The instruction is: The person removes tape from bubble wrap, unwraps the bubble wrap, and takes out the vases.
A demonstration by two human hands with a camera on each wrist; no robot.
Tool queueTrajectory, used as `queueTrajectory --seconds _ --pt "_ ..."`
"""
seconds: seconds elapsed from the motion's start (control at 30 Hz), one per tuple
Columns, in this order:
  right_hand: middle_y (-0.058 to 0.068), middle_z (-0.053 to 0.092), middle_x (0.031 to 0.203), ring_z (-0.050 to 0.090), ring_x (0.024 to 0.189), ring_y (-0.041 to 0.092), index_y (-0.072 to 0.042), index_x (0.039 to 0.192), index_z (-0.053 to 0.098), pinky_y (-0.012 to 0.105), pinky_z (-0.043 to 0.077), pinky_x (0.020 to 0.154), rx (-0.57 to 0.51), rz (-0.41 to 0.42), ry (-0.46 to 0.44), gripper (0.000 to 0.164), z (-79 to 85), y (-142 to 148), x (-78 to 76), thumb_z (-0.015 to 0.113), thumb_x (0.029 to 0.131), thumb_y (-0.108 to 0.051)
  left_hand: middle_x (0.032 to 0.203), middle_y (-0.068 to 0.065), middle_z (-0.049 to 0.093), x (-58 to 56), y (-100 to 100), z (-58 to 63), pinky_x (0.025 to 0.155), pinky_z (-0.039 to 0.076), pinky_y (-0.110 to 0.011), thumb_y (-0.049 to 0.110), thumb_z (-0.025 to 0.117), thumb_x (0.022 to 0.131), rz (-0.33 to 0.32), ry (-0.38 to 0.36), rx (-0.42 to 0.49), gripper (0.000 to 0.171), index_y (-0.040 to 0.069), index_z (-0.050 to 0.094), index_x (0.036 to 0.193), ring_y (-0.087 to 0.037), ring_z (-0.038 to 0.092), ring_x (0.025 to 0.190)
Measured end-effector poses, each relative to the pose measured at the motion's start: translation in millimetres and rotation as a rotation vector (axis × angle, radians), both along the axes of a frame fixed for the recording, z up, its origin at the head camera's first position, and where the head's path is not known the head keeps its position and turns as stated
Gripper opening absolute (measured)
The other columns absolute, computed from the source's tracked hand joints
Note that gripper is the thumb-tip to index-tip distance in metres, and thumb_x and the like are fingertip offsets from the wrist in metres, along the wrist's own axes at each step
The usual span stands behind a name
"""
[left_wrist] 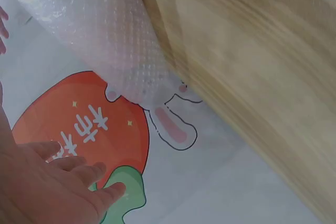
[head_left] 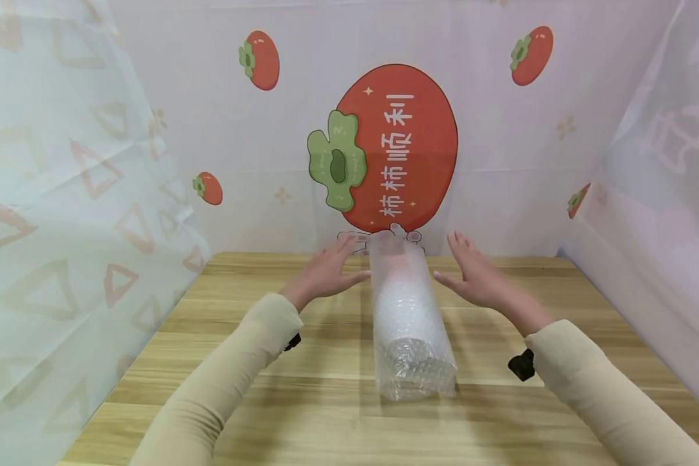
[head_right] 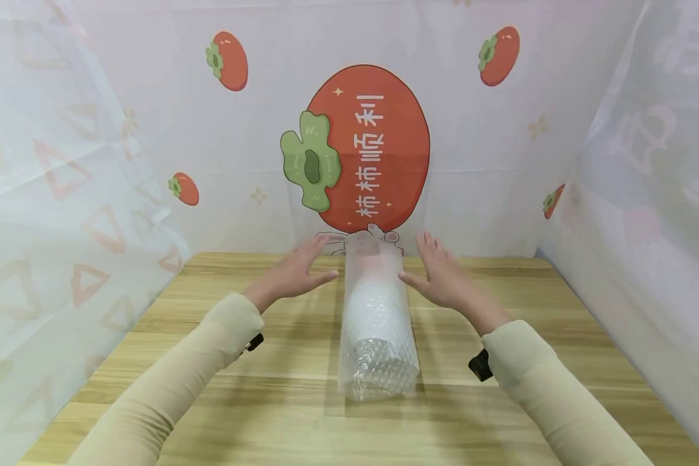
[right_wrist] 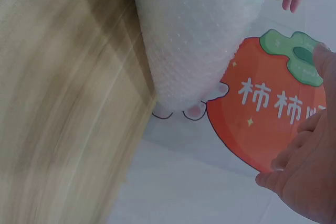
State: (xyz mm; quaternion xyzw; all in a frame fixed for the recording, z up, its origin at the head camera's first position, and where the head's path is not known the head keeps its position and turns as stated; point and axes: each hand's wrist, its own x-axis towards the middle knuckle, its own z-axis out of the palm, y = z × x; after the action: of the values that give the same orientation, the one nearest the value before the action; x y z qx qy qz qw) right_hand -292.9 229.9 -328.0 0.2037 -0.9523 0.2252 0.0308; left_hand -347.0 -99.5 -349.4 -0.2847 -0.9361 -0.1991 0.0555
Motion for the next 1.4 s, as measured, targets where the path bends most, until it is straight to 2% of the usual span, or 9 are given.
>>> queueTrajectory --seconds 0.17,0.33,0.6,0.77,0.87,0.97,1.1,1.2,1.4 --pt "0.024 -0.005 0.158 -0.003 0.144 0.043 0.003 0.153 0.002 0.058 0.006 0.112 -0.017 0.020 0.013 0.095 -8.9 -2 6.1 0.057 0.095 -0.048 0.159 -0.003 0.022 4.5 3 -12.3 0.113 0.021 -0.046 0.063 0.054 0.089 -0.010 -0.019 0.031 0.087 0.018 0.021 0.156 -0.025 0.021 0.144" --pt "0.027 -0.004 0.157 0.000 0.144 0.043 0.008 0.152 0.004 0.058 0.010 0.112 -0.032 0.029 0.004 0.094 -18.3 -6 15.7 0.059 0.096 -0.045 0.160 -0.004 0.020 11.7 10 -20.5 0.111 0.026 -0.046 0.067 0.052 0.088 0.002 -0.061 0.051 0.089 0.018 0.022 0.156 -0.024 0.023 0.143" --pt "0.031 0.001 0.156 0.003 0.143 0.045 0.013 0.149 0.008 0.059 0.012 0.111 -0.071 0.044 -0.029 0.096 -32.5 -14 29.0 0.056 0.095 -0.050 0.157 -0.004 0.027 25.1 29 -33.6 0.111 0.027 -0.043 0.053 0.058 0.092 -0.063 -0.179 0.275 0.080 0.019 0.023 0.156 -0.023 0.027 0.141" --pt "0.030 0.003 0.156 0.005 0.143 0.045 0.013 0.150 0.009 0.059 0.013 0.111 -0.113 0.047 -0.049 0.095 -38.2 -18 33.6 0.056 0.095 -0.050 0.150 -0.015 0.037 31.1 40 -40.2 0.108 0.031 -0.048 0.046 0.062 0.092 -0.099 -0.249 0.378 0.076 0.009 0.031 0.152 -0.031 0.035 0.136" --pt "0.031 0.004 0.156 0.007 0.143 0.045 0.013 0.149 0.010 0.059 0.014 0.111 -0.143 0.041 -0.060 0.093 -41.9 -20 35.7 0.055 0.096 -0.049 0.148 -0.016 0.039 32.6 46 -45.4 0.107 0.033 -0.049 0.046 0.063 0.091 -0.076 -0.280 0.413 0.079 0.007 0.030 0.151 -0.032 0.038 0.134" --pt "0.032 0.008 0.155 0.009 0.142 0.047 0.013 0.149 0.013 0.059 0.015 0.110 -0.180 0.046 -0.060 0.089 -46.1 -23 36.7 0.055 0.097 -0.046 0.147 -0.014 0.040 33.0 51 -51.6 0.105 0.035 -0.050 0.050 0.063 0.090 -0.018 -0.317 0.439 0.083 0.007 0.028 0.152 -0.030 0.041 0.132" --pt "0.031 0.019 0.153 0.020 0.140 0.047 0.006 0.151 0.020 0.060 0.029 0.105 -0.248 0.078 -0.052 0.081 -51.2 -26 37.1 0.058 0.097 -0.041 0.142 -0.016 0.043 34.5 56 -57.9 0.102 0.038 -0.049 0.052 0.063 0.089 0.030 -0.371 0.500 0.086 0.006 0.026 0.151 -0.029 0.044 0.127" --pt "0.029 0.023 0.153 0.025 0.138 0.044 0.004 0.151 0.022 0.060 0.034 0.102 -0.289 0.095 -0.057 0.079 -53.8 -29 37.2 0.060 0.096 -0.039 0.139 -0.015 0.045 35.7 60 -61.5 0.100 0.040 -0.048 0.051 0.063 0.089 0.029 -0.407 0.547 0.085 0.006 0.025 0.150 -0.029 0.047 0.123" --pt "0.031 0.026 0.151 0.028 0.138 0.042 0.012 0.149 0.019 0.057 0.028 0.107 -0.286 0.089 -0.073 0.081 -56.2 -33 37.0 0.058 0.098 -0.037 0.139 -0.014 0.045 39.1 67 -65.2 0.099 0.042 -0.047 0.055 0.061 0.090 0.046 -0.484 0.590 0.085 0.007 0.024 0.150 -0.028 0.047 0.122"
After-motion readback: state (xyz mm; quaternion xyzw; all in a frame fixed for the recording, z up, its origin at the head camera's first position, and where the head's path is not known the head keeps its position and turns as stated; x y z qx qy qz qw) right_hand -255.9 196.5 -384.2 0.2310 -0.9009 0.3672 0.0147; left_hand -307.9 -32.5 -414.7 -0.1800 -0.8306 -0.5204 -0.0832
